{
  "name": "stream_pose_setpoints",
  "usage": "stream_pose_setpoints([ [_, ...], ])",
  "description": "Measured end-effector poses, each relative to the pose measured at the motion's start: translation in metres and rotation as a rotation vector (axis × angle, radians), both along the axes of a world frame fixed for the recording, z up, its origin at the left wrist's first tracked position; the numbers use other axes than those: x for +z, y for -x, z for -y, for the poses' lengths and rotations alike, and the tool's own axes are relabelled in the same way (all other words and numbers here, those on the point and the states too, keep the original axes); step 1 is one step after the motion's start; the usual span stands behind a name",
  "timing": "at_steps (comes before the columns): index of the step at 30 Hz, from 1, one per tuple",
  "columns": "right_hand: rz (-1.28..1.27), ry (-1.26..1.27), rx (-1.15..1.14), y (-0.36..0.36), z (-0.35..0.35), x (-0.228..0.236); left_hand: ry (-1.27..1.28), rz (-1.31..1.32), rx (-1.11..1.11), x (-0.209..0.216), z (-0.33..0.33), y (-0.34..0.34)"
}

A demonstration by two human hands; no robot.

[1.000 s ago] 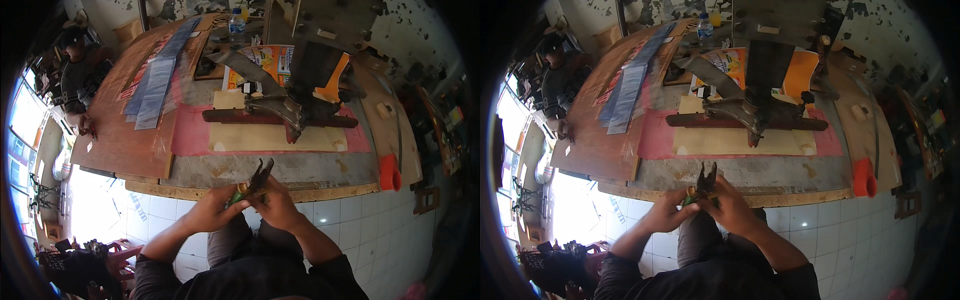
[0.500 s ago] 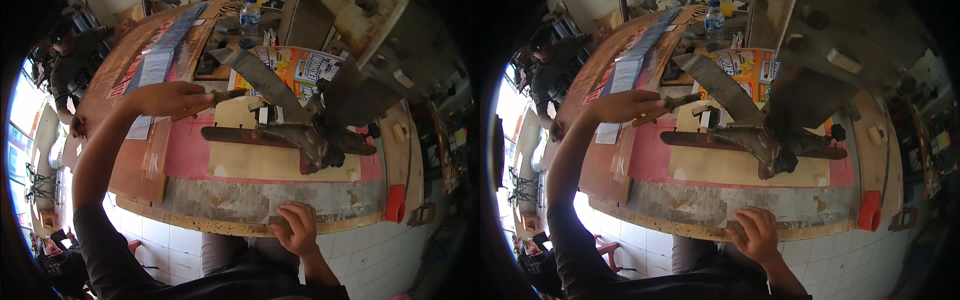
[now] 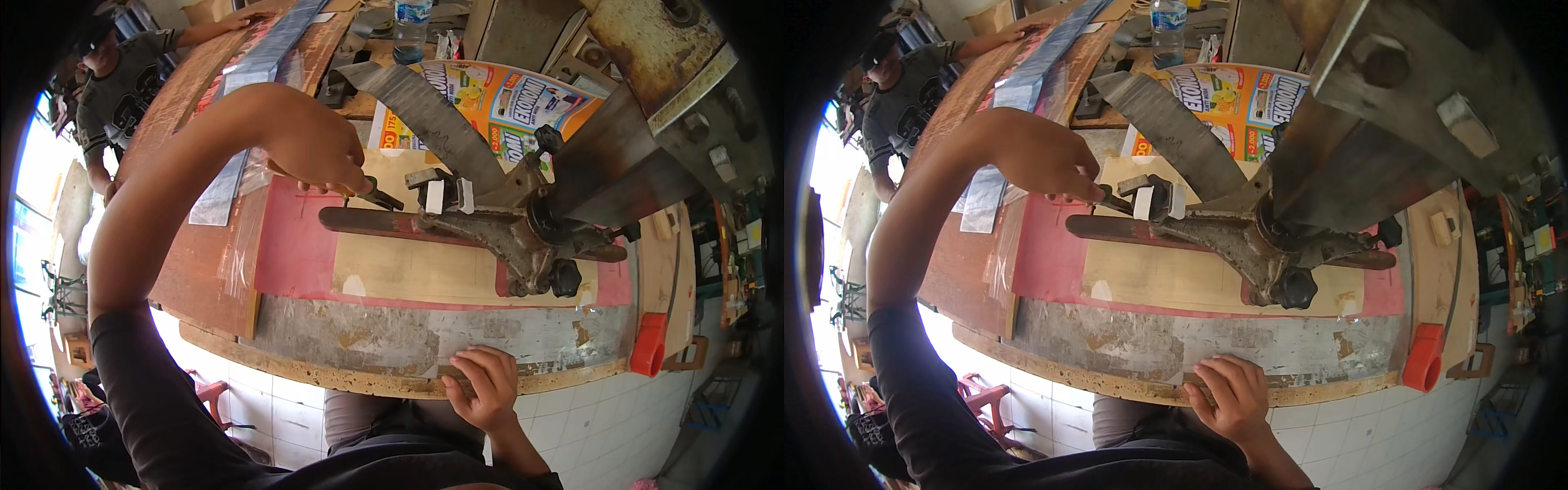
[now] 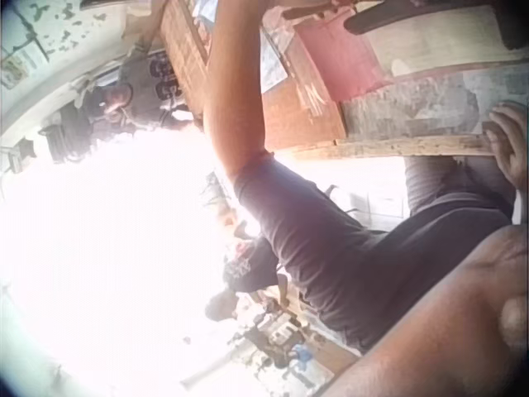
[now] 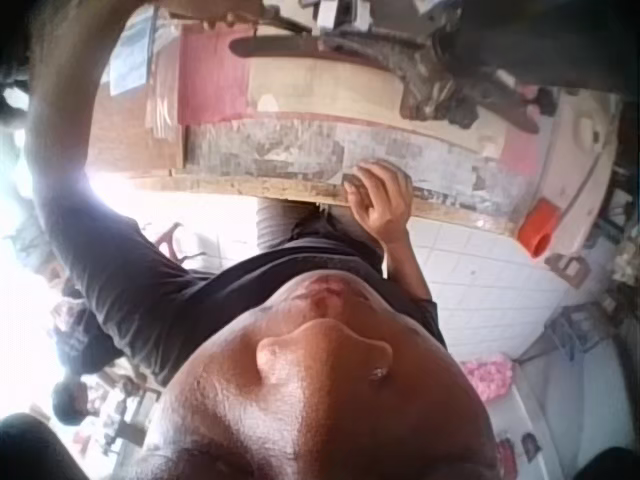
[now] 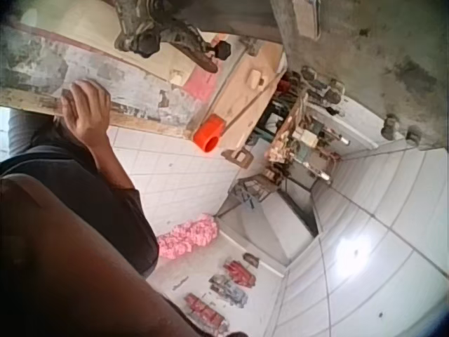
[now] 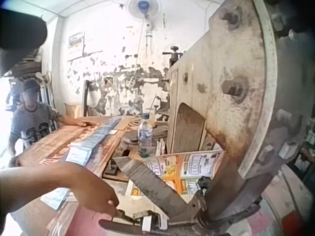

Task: The person prepares a mechanical press by applying tape to a wooden board, positioning it on a workbench, and using pliers and a metal ruler to adjust the press head components.

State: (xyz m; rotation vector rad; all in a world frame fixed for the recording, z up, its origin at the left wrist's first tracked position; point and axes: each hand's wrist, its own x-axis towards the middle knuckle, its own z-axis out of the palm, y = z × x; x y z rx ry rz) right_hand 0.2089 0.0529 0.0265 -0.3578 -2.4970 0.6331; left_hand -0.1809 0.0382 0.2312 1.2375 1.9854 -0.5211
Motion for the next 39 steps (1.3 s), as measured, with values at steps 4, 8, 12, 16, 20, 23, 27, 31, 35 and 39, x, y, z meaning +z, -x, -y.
stream_pose_setpoints([
  [4,-0.019,0.001,0.005,0.000,0.000,-0.001,-0.008,-0.089,-0.034,0.001,-0.005,-0.007],
  [8,-0.017,0.004,0.002,-0.001,-0.001,0.001,-0.065,-0.062,-0.013,0.004,-0.012,-0.009],
  [12,-0.017,0.007,0.000,-0.002,-0.001,0.001,-0.056,-0.105,-0.060,0.012,-0.017,-0.012],
  [16,-0.031,0.002,0.002,-0.004,-0.002,-0.002,-0.054,-0.189,-0.168,0.012,-0.015,-0.011],
  [20,-0.029,0.007,-0.001,-0.004,-0.002,-0.001,-0.080,-0.124,-0.080,0.011,-0.013,-0.007],
  [23,-0.031,0.006,0.003,-0.004,-0.002,0.000,-0.133,-0.120,-0.085,0.002,-0.005,-0.001],
  [27,-0.036,0.007,0.002,-0.004,-0.002,0.000,-0.137,-0.080,-0.071,0.002,-0.001,-0.003],
  [31,-0.041,0.006,-0.001,-0.003,-0.001,0.000,-0.052,-0.124,-0.063,0.002,-0.001,-0.006],
  [35,-0.048,0.005,-0.004,-0.003,-0.001,-0.001,-0.074,-0.230,-0.091,0.005,-0.003,-0.013],
  [39,-0.052,0.007,0.000,-0.003,-0.001,-0.001,-0.017,-0.214,-0.067,0.005,-0.007,-0.015],
])
